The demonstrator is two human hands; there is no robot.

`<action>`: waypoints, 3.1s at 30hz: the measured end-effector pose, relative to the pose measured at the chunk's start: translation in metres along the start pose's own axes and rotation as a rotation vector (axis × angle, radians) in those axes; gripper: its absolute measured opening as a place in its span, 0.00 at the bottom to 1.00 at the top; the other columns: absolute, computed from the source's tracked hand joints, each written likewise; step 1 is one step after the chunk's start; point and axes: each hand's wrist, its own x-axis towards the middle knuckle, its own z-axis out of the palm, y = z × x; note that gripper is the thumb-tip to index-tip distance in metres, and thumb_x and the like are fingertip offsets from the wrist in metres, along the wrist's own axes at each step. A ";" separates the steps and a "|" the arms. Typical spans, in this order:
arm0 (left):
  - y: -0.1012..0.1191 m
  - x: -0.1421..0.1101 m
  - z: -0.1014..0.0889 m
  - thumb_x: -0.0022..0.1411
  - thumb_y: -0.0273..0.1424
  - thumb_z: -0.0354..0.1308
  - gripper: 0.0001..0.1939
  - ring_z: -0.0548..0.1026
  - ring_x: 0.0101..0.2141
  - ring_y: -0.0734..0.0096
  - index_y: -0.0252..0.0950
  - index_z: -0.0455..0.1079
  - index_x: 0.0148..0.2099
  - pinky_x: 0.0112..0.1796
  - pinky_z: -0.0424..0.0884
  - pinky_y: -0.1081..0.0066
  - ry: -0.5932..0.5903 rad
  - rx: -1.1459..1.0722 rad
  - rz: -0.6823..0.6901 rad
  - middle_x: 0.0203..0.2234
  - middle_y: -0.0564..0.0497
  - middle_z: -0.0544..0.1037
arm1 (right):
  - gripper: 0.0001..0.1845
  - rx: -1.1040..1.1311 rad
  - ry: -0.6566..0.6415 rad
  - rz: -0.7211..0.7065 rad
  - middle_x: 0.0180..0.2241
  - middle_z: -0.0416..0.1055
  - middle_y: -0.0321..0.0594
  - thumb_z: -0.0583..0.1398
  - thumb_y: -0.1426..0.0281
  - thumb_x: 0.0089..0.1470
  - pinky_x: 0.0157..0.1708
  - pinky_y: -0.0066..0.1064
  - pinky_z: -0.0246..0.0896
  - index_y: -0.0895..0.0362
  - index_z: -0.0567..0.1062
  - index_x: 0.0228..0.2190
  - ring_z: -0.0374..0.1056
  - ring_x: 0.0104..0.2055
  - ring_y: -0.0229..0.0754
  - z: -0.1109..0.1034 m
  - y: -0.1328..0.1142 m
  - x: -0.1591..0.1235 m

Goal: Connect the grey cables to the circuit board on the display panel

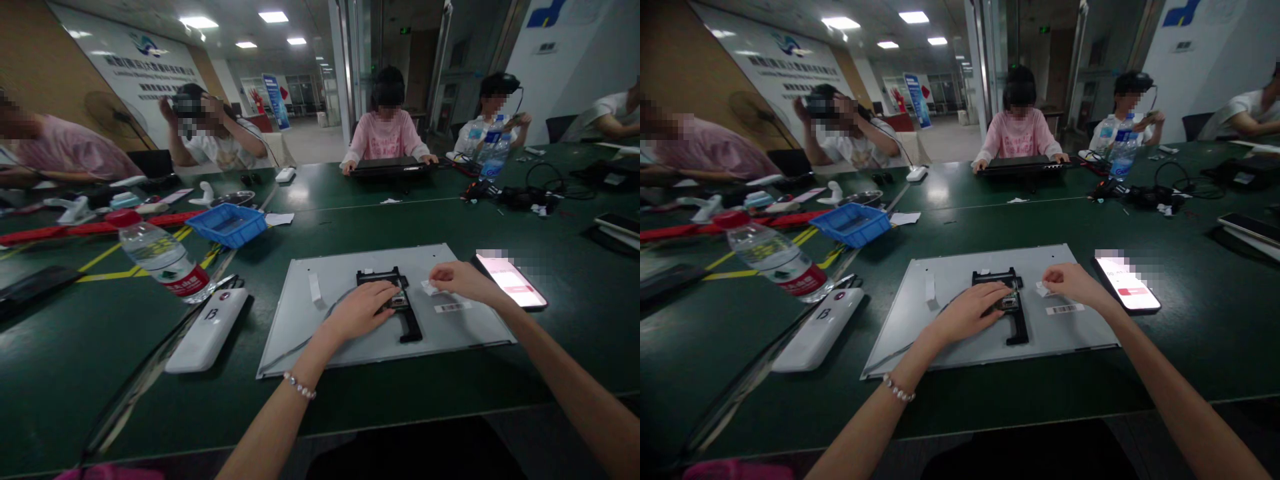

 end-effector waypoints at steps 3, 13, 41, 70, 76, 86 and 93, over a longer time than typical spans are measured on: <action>-0.002 0.000 0.005 0.64 0.31 0.50 0.22 0.64 0.54 0.65 0.38 0.55 0.60 0.54 0.61 0.62 0.009 0.002 0.002 0.55 0.47 0.65 | 0.11 0.308 -0.045 0.057 0.28 0.74 0.40 0.60 0.66 0.49 0.31 0.30 0.65 0.58 0.74 0.35 0.70 0.31 0.39 0.015 -0.006 -0.005; 0.009 0.005 0.006 0.65 0.34 0.49 0.23 0.59 0.57 0.63 0.38 0.54 0.61 0.56 0.56 0.61 0.026 0.170 0.047 0.55 0.46 0.63 | 0.12 0.472 -0.029 0.152 0.28 0.74 0.39 0.61 0.69 0.49 0.26 0.25 0.65 0.59 0.75 0.38 0.68 0.26 0.34 0.044 -0.010 -0.010; 0.023 0.011 0.013 0.66 0.36 0.47 0.21 0.57 0.57 0.62 0.37 0.56 0.59 0.57 0.52 0.58 0.045 0.321 0.056 0.53 0.45 0.65 | 0.11 0.071 0.302 -0.205 0.35 0.73 0.41 0.56 0.64 0.54 0.34 0.32 0.62 0.56 0.76 0.33 0.68 0.34 0.41 0.055 -0.009 -0.015; -0.092 -0.069 -0.049 0.58 0.37 0.51 0.14 0.72 0.31 0.69 0.35 0.72 0.36 0.34 0.66 0.73 0.418 -0.296 -0.794 0.28 0.51 0.76 | 0.15 0.184 0.343 -0.126 0.38 0.72 0.45 0.54 0.60 0.56 0.28 0.30 0.63 0.56 0.76 0.33 0.68 0.37 0.44 0.050 -0.022 -0.023; -0.053 -0.070 -0.047 0.57 0.37 0.52 0.12 0.72 0.31 0.69 0.36 0.73 0.35 0.36 0.67 0.71 0.482 -0.354 -0.775 0.29 0.52 0.76 | 0.14 0.023 0.362 -0.255 0.40 0.72 0.44 0.52 0.64 0.58 0.29 0.32 0.64 0.54 0.76 0.35 0.68 0.38 0.45 0.050 -0.053 -0.028; -0.037 -0.076 -0.017 0.55 0.33 0.53 0.10 0.73 0.29 0.68 0.36 0.73 0.38 0.33 0.66 0.71 0.362 -0.128 -0.808 0.27 0.51 0.76 | 0.25 -0.399 0.012 -0.790 0.55 0.62 0.49 0.53 0.69 0.57 0.57 0.43 0.54 0.60 0.62 0.56 0.55 0.58 0.48 0.110 -0.116 -0.023; -0.023 -0.083 -0.009 0.57 0.27 0.53 0.19 0.69 0.48 0.60 0.36 0.64 0.52 0.49 0.64 0.60 0.510 0.132 -0.740 0.46 0.44 0.72 | 0.22 -0.485 0.043 -0.837 0.54 0.64 0.50 0.53 0.74 0.56 0.57 0.43 0.53 0.62 0.64 0.53 0.57 0.58 0.47 0.127 -0.134 -0.008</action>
